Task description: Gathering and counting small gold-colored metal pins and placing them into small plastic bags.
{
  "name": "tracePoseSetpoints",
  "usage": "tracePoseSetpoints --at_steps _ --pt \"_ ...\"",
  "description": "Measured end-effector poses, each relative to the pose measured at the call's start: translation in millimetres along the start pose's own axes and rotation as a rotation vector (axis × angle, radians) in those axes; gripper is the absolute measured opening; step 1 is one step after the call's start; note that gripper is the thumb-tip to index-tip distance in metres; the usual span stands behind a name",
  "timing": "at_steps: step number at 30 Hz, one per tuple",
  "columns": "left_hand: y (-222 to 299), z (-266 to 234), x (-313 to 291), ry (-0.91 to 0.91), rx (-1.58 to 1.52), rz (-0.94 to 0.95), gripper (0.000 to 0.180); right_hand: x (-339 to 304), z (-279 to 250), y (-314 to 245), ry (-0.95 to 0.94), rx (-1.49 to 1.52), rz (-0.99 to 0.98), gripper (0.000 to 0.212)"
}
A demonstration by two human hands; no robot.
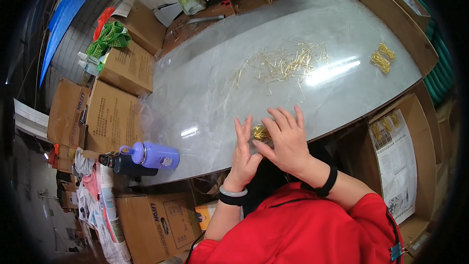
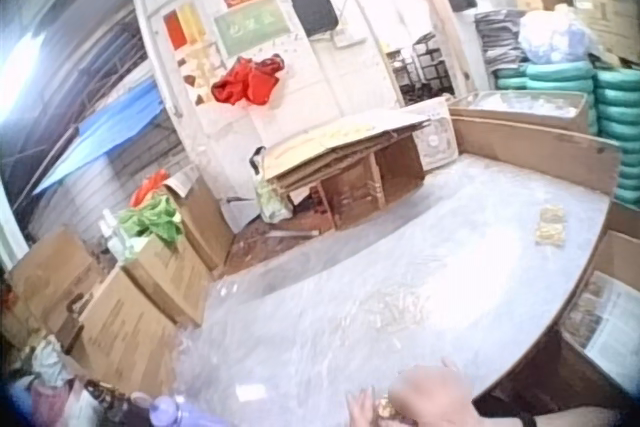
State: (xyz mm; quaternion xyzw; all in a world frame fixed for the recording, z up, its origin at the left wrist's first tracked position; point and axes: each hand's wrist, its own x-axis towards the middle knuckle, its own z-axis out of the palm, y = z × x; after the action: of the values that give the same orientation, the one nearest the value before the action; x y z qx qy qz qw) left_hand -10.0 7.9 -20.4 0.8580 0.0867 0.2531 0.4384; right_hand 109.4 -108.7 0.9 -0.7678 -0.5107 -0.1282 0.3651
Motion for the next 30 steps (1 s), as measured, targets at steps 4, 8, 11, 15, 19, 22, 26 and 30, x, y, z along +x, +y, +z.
tracePoseSetpoints --at_steps 4,8,11,15,19,22,26,30 --pt "1 3 -2 0.029 -0.035 0.008 0.098 2 19 5 -0.012 0.06 0.038 0.036" --pt "0 2 -4 0.072 -0.131 -0.032 0.098 1 17 7 -0.071 0.116 0.043 0.028" --pt "-1 0 -6 0.113 -0.184 -0.043 0.098 4 11 8 -0.137 0.107 0.011 0.025" --pt "-3 0 -6 0.156 -0.294 -0.07 0.096 2 8 19 -0.225 0.07 -0.074 0.033" --pt "-10 2 -8 0.207 -0.358 -0.071 0.091 3 -5 17 -0.209 -0.055 -0.166 0.053" --pt "-10 3 -8 0.218 -0.368 -0.081 0.09 1 -16 13 -0.25 -0.099 -0.185 0.063" --pt "-10 4 -8 0.242 -0.384 -0.076 0.087 -14 -5 15 -0.302 -0.06 -0.234 0.065" --pt "-4 3 -8 0.245 -0.475 -0.134 0.084 -11 -5 20 -0.22 -0.048 -0.211 0.062"
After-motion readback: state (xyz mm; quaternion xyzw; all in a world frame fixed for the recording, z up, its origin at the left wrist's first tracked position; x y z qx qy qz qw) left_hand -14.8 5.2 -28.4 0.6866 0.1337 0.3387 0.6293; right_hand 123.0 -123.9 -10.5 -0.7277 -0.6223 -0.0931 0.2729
